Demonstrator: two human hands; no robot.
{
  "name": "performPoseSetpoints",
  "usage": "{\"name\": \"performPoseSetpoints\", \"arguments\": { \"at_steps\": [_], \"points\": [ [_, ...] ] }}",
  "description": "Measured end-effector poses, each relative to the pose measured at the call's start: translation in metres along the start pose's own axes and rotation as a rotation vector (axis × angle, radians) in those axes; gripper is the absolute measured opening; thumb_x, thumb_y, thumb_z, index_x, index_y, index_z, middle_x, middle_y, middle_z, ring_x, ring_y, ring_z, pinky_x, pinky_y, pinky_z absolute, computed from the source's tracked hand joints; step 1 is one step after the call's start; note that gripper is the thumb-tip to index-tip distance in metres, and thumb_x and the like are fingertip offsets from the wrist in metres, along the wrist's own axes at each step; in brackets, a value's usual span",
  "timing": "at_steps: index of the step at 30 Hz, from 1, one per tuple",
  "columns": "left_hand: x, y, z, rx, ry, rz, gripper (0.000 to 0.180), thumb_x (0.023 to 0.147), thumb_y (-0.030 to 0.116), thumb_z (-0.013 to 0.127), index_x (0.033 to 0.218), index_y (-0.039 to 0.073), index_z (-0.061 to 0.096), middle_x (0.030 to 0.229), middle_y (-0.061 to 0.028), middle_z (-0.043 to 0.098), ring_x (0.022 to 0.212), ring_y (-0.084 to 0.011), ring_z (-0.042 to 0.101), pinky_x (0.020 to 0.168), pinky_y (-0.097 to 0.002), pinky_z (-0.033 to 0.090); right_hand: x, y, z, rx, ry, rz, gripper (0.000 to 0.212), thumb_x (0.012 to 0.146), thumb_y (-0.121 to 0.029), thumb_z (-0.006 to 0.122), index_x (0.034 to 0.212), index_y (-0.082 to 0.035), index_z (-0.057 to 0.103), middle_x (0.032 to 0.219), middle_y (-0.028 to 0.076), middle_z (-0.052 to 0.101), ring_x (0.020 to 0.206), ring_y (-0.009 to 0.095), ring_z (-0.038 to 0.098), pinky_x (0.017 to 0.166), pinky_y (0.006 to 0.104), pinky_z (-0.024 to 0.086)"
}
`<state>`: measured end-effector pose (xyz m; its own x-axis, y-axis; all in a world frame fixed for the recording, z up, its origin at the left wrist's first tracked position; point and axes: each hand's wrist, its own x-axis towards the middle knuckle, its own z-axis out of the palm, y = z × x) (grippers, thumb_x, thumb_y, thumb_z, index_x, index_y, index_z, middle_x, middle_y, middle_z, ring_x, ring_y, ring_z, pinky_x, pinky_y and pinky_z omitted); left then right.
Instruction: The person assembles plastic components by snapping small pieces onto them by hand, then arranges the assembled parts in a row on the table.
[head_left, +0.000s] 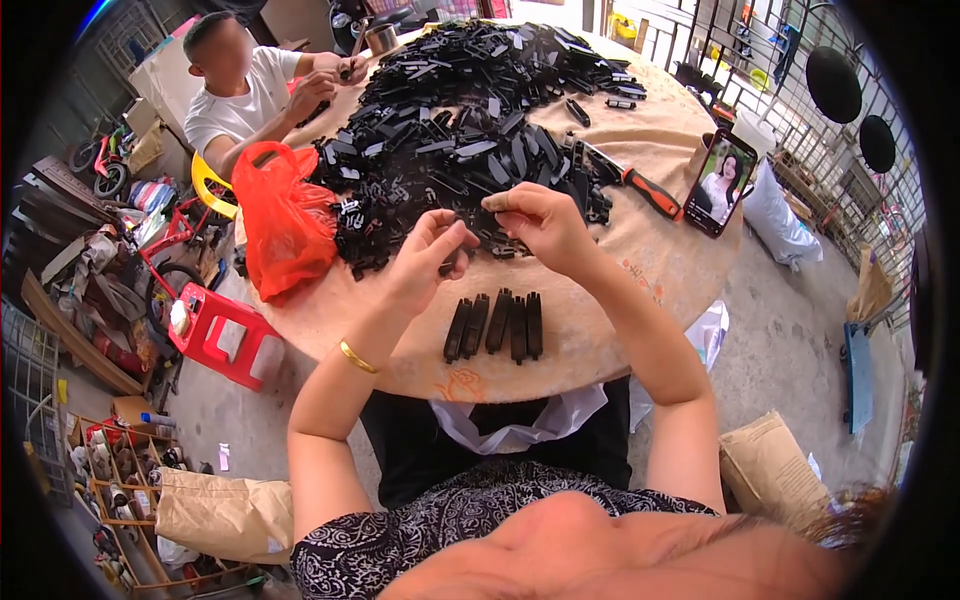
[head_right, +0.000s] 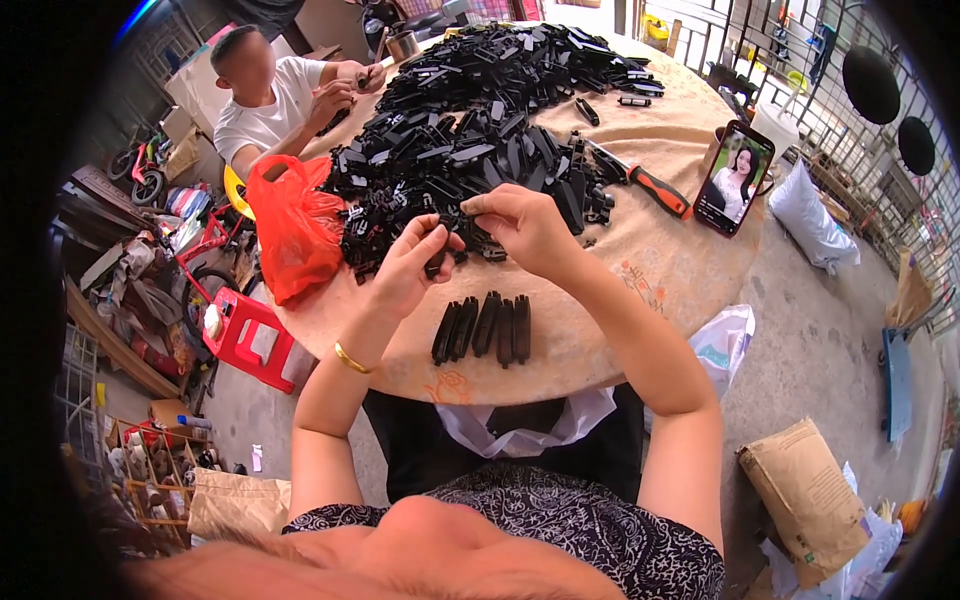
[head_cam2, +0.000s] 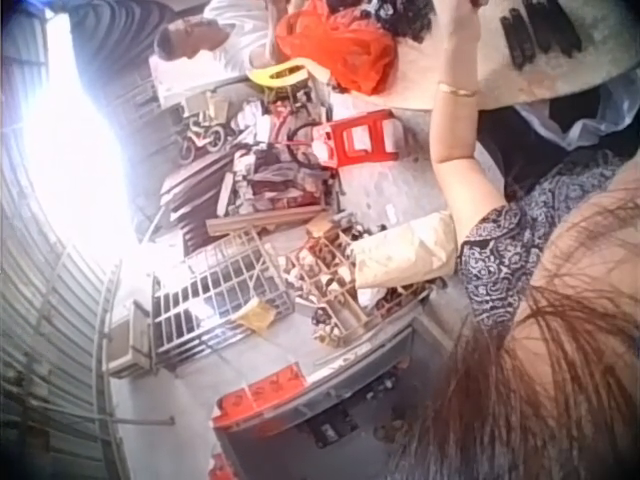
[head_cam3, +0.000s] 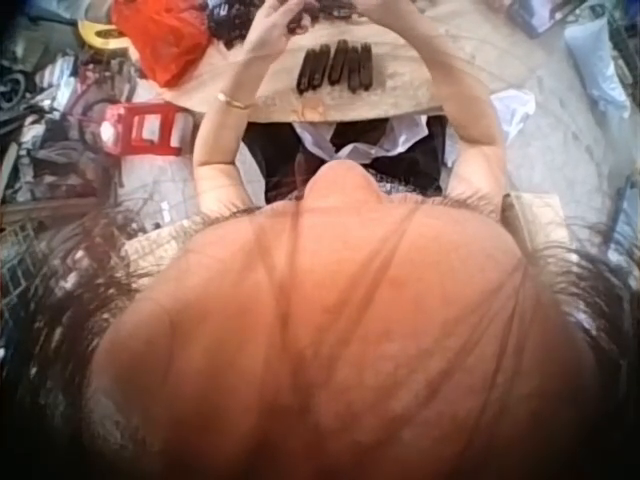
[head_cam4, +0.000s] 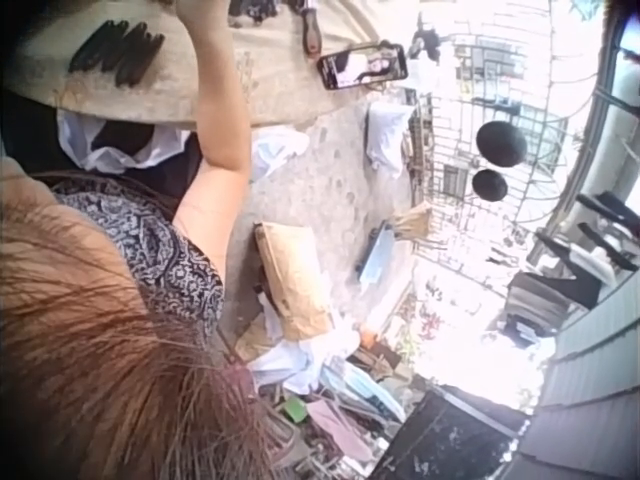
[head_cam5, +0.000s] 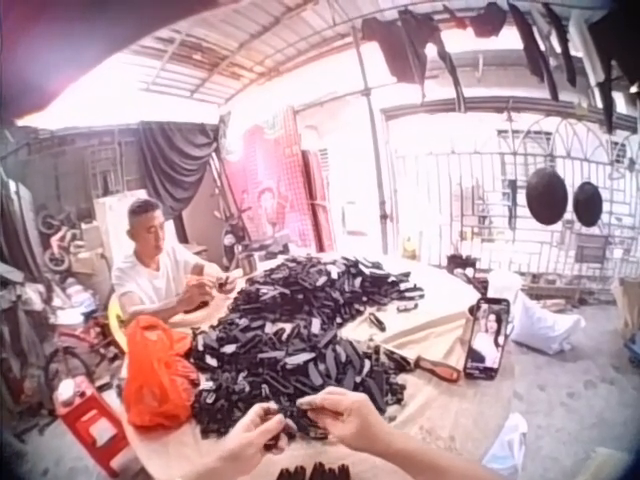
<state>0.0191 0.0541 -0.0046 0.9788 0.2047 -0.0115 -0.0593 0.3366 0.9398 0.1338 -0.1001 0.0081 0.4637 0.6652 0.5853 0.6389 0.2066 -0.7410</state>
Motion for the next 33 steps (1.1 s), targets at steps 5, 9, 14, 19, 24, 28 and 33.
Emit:
{"name": "performPoseSetpoints", "arguments": {
  "at_steps": [5, 9, 14, 19, 24, 28, 33],
  "points": [
    [-0.001, -0.004, 0.003, -0.207, -0.096, -0.095, 0.03, 0.091, 0.015, 0.039, 0.12, 0.009, 0.04, 0.088, -0.0073, 0.056, 0.07, -0.0148, 0.053, 0.063, -0.0293, 0.044, -0.003, 0.002, 0.016, 0.569, 0.157, 0.157, 0.018, 0.076, 0.002, 0.062, 0.092, -0.004, 0.064, 0.08, 0.004, 0.061, 0.069, 0.009, 0.057, 0.061, 0.0211, 0.046],
    [-0.006, -0.003, 0.016, -0.196, -0.072, -0.078, 0.032, 0.092, 0.016, 0.037, 0.122, 0.006, 0.037, 0.09, -0.0081, 0.056, 0.079, -0.0212, 0.058, 0.075, -0.0377, 0.049, -0.005, 0.003, 0.015, 0.207, 0.189, -0.05, 0.013, 0.074, 0.005, 0.062, 0.086, 0.0, 0.064, 0.084, 0.005, 0.061, 0.07, 0.008, 0.055, 0.063, 0.0184, 0.045],
    [-0.007, -0.003, 0.017, -0.196, -0.15, -0.025, 0.028, 0.092, 0.016, 0.041, 0.118, 0.007, 0.041, 0.095, -0.0086, 0.057, 0.086, -0.0225, 0.059, 0.08, -0.0398, 0.048, -0.006, -0.01, 0.016, -0.028, 0.275, -0.17, 0.01, 0.07, 0.002, 0.065, 0.08, 0.0, 0.064, 0.074, 0.008, 0.06, 0.063, 0.015, 0.058, 0.054, 0.024, 0.046],
    [-0.009, -0.004, 0.017, -0.18, -0.145, 0.013, 0.028, 0.09, 0.014, 0.045, 0.116, 0.004, 0.044, 0.097, -0.0088, 0.057, 0.084, -0.0223, 0.06, 0.076, -0.0363, 0.051, -0.007, -0.009, 0.017, -0.197, 0.26, -0.297, 0.01, 0.07, 0.0, 0.065, 0.08, -0.001, 0.062, 0.074, 0.009, 0.059, 0.061, 0.02, 0.058, 0.052, 0.0255, 0.047],
    [-0.012, -0.003, 0.016, -0.145, -0.113, 0.07, 0.029, 0.089, 0.013, 0.048, 0.116, 0.003, 0.047, 0.098, -0.0071, 0.057, 0.084, -0.018, 0.06, 0.074, -0.0326, 0.052, -0.009, -0.013, 0.019, -0.229, 0.128, -0.233, 0.013, 0.075, -0.01, 0.062, 0.086, -0.003, 0.062, 0.086, 0.01, 0.058, 0.076, 0.025, 0.057, 0.065, 0.0327, 0.046],
    [-0.012, -0.003, 0.016, -0.16, -0.072, 0.064, 0.029, 0.089, 0.013, 0.048, 0.116, 0.003, 0.049, 0.098, -0.0053, 0.058, 0.083, -0.014, 0.059, 0.073, -0.0298, 0.051, -0.007, -0.017, 0.012, -0.346, 0.023, -0.318, 0.021, 0.08, -0.021, 0.057, 0.091, -0.004, 0.063, 0.1, 0.011, 0.055, 0.093, 0.029, 0.051, 0.082, 0.0389, 0.038],
    [-0.013, 0.007, 0.01, -0.094, -0.073, 0.077, 0.028, 0.088, 0.012, 0.05, 0.113, 0.0, 0.05, 0.094, -0.0061, 0.059, 0.081, -0.0135, 0.059, 0.071, -0.0277, 0.051, -0.008, -0.016, 0.017, -0.342, 0.039, -0.337, 0.023, 0.08, -0.021, 0.058, 0.095, -0.004, 0.063, 0.103, 0.013, 0.055, 0.093, 0.028, 0.052, 0.083, 0.0376, 0.039]
  ]
}}
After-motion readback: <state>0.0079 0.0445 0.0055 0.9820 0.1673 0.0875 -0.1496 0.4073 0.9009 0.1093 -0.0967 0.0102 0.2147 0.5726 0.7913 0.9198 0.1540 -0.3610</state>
